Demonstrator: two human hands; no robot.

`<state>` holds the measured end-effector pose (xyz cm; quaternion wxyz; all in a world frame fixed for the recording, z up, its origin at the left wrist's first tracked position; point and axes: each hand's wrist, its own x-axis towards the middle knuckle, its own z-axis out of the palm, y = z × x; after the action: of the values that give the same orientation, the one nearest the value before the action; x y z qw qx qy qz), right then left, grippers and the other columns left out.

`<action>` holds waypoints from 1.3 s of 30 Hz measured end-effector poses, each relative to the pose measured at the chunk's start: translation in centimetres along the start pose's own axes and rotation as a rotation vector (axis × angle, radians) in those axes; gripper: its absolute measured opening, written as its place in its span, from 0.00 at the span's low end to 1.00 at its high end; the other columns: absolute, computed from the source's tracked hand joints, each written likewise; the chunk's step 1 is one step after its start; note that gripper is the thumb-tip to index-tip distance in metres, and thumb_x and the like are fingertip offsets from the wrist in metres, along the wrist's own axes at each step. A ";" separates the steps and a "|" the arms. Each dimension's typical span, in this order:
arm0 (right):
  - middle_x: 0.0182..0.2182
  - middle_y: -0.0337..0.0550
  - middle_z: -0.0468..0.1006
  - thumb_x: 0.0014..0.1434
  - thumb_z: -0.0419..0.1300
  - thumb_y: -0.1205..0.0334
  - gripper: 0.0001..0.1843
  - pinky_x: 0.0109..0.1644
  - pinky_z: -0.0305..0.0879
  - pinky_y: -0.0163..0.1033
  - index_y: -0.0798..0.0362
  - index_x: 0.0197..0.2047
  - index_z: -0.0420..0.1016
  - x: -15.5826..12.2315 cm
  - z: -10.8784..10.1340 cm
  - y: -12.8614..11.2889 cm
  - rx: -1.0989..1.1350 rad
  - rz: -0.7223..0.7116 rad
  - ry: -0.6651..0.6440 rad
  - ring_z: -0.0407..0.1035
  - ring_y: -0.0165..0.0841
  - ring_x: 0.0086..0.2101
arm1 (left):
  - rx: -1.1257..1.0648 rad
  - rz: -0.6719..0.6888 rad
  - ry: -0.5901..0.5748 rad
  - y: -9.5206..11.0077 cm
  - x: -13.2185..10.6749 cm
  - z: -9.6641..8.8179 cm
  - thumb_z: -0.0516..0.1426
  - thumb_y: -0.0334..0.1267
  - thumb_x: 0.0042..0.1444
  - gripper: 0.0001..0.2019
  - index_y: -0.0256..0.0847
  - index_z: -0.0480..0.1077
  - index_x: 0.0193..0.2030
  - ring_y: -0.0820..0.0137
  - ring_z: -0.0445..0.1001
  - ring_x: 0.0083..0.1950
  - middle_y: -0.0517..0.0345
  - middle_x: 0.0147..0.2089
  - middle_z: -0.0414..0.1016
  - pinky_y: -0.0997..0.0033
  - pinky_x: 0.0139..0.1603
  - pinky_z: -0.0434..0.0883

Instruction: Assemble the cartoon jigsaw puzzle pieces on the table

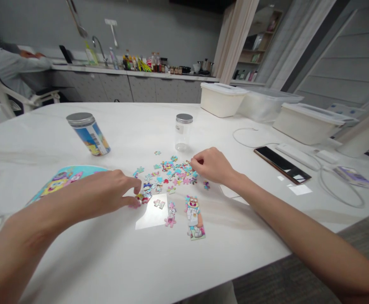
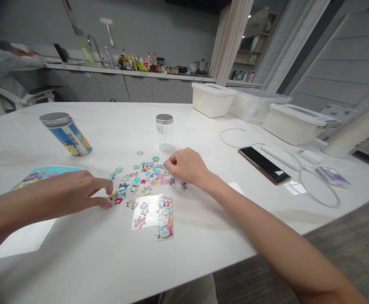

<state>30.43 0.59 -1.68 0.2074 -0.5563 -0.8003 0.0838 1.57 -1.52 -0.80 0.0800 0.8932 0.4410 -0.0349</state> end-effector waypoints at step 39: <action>0.64 0.45 0.64 0.68 0.49 0.58 0.19 0.65 0.58 0.50 0.48 0.60 0.67 -0.2 1.8 1.7 0.037 -0.324 -0.281 0.59 0.40 0.62 | 0.077 0.084 0.099 0.7 1.0 1.2 0.49 0.50 0.64 0.17 0.41 0.72 0.44 0.54 0.71 0.55 0.43 0.57 0.70 0.56 0.50 0.70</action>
<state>31.17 1.21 -4.02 0.1146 -0.3995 -0.8986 0.1408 2.71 -1.40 -2.08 0.0248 0.9140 0.4049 -0.0043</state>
